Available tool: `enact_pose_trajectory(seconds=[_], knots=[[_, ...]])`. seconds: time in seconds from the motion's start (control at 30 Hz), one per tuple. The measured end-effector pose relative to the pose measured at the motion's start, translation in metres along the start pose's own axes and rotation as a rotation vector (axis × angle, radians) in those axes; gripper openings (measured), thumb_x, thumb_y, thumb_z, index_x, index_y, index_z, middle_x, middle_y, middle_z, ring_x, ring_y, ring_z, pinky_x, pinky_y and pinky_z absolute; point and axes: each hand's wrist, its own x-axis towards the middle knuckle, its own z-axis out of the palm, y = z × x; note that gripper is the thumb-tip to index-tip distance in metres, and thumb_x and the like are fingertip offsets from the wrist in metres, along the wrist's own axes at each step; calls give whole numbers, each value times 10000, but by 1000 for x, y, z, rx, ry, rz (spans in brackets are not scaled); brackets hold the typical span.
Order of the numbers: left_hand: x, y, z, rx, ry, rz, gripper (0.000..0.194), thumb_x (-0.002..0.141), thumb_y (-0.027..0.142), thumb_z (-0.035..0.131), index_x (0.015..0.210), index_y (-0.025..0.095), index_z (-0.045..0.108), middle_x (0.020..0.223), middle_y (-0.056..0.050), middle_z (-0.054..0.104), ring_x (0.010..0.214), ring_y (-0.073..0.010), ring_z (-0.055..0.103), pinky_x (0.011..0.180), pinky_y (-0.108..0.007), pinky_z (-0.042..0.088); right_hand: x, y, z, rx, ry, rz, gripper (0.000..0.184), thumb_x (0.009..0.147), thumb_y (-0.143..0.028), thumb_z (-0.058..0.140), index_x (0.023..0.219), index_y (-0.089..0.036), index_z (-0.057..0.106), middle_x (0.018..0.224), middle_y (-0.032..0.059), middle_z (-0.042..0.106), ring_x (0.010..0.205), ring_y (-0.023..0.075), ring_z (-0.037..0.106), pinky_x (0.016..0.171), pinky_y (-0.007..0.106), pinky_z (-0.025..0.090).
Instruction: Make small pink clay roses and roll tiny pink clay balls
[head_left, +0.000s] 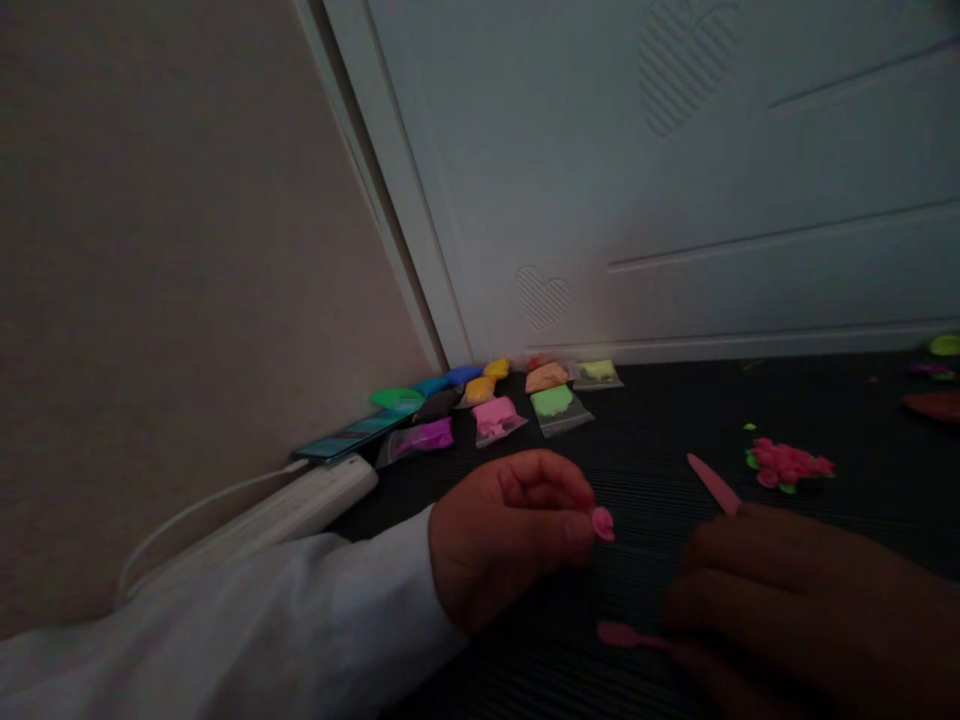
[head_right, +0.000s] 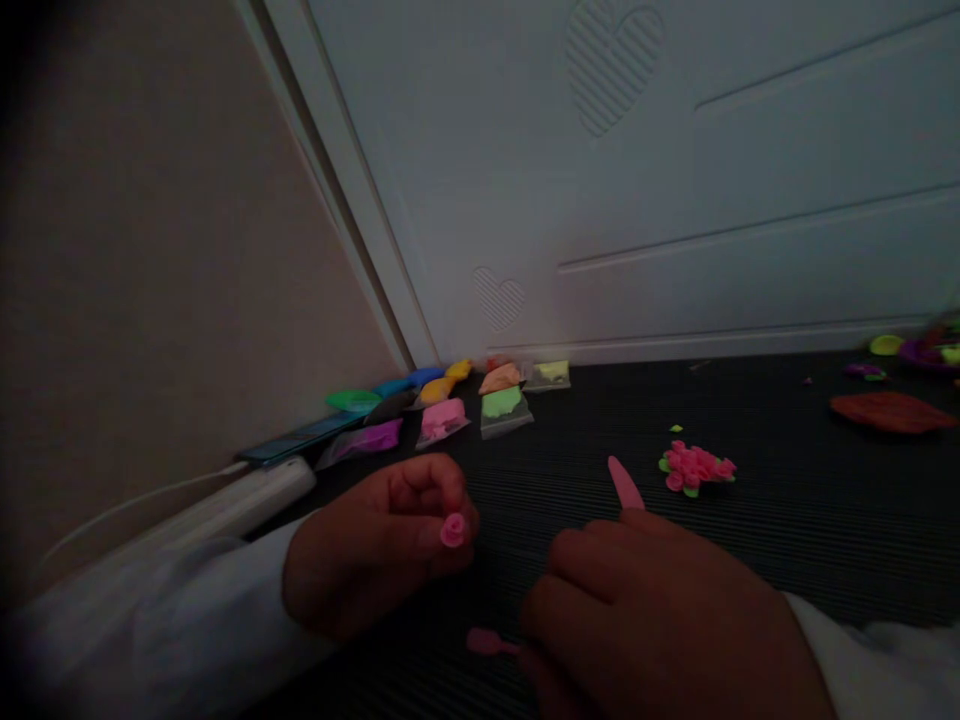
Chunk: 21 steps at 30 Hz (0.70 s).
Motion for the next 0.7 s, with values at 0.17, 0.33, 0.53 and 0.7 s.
enact_pose_trajectory(seconds=[0.17,0.33,0.53,0.7], knots=[[0,-1,0,21,-30,31,178,596,-23,614,684,128,580,603,2,630,557,-57,560,522,-132,422,0,1,-1,16,-29,-7,203,694,-161,385,590,-240,540,522,-26,521,461,125,469,417,242,313],[0,-1,2,34,-42,59,202,562,-27,633,680,126,575,609,-2,629,583,-69,561,543,-146,424,-2,2,1,22,-26,33,179,692,-168,407,606,-241,547,548,-27,528,488,126,475,435,239,315],[-2,-1,2,38,-52,55,215,559,-23,634,685,140,573,609,12,613,582,-65,552,541,-154,408,-3,2,0,29,-43,21,180,687,-157,402,588,-236,531,536,-28,509,474,118,459,421,225,297],[-3,-1,2,39,-27,31,177,566,13,653,671,142,595,586,5,614,545,-59,540,513,-152,384,-2,1,-1,12,-49,8,200,698,-147,386,599,-237,535,537,-28,517,466,120,464,421,233,302]])
